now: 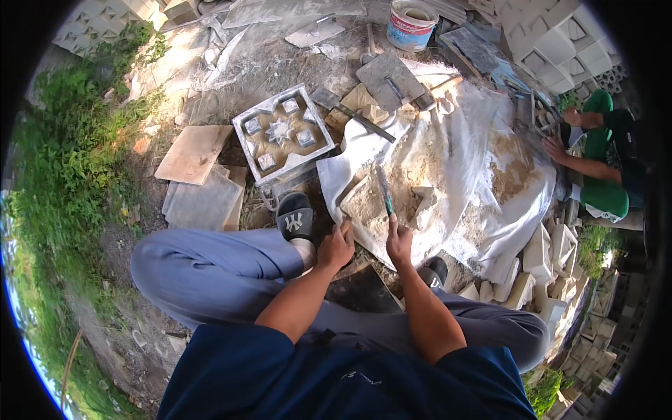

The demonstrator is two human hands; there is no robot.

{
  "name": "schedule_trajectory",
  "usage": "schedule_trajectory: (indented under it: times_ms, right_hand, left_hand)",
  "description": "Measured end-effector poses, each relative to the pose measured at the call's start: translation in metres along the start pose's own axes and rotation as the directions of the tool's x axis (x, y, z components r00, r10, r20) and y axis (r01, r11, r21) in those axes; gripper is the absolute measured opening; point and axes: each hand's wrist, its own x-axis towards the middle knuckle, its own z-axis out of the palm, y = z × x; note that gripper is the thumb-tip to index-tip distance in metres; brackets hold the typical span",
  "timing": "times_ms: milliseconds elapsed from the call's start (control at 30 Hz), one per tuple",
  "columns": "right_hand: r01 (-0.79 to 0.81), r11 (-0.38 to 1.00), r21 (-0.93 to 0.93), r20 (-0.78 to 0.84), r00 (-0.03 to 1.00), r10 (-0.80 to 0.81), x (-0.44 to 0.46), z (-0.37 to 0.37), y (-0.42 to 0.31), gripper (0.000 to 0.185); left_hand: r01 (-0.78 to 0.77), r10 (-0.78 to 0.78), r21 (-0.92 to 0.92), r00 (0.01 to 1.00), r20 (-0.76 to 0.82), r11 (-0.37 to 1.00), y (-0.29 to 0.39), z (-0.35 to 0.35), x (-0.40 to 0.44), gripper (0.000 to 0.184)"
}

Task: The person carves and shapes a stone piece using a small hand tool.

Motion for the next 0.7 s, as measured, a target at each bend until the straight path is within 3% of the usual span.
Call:
schedule_trajectory:
  times_ms: [67,167,233,333,500,600,700]
  right_hand:
    - [0.021,0.998,0.055,-0.025,0.999,-0.02,0.0,-0.002,0.004,0.073]
    - [-0.114,0.949,-0.292,0.044,0.99,0.133,0.012,0.015,0.059,0.075]
    - [-0.124,0.962,-0.242,0.047,0.989,0.14,0.012,0.01,0.047,0.075]
    - [-0.133,0.986,-0.098,0.039,0.99,0.137,0.001,0.003,0.017,0.075]
    - [0.043,0.998,0.051,0.025,0.999,-0.045,-0.011,0.0,0.011,0.068]
    - [-0.101,0.956,-0.275,0.064,0.99,0.123,-0.008,0.016,0.047,0.073]
    - [-0.167,0.96,-0.223,0.074,0.979,0.188,-0.006,0.006,0.037,0.077]
  left_hand:
    - [-0.002,0.002,-0.008,1.0,0.008,1.0,-0.001,0.003,0.0,0.038]
    - [-0.036,0.036,-0.008,0.999,-0.009,0.999,-0.001,0.004,0.0,0.038]
    - [-0.101,0.1,-0.009,0.994,-0.047,0.995,-0.005,0.005,0.003,0.039]
    - [-0.059,0.059,0.01,0.997,-0.055,0.998,-0.01,0.01,0.005,0.04]
    - [-0.01,0.01,-0.002,1.0,-0.025,1.0,-0.004,0.007,0.001,0.039]
    - [-0.037,0.037,0.012,0.999,-0.02,0.999,-0.005,0.007,0.005,0.04]
    - [-0.03,0.03,0.018,1.0,0.003,0.999,-0.011,0.009,0.01,0.04]
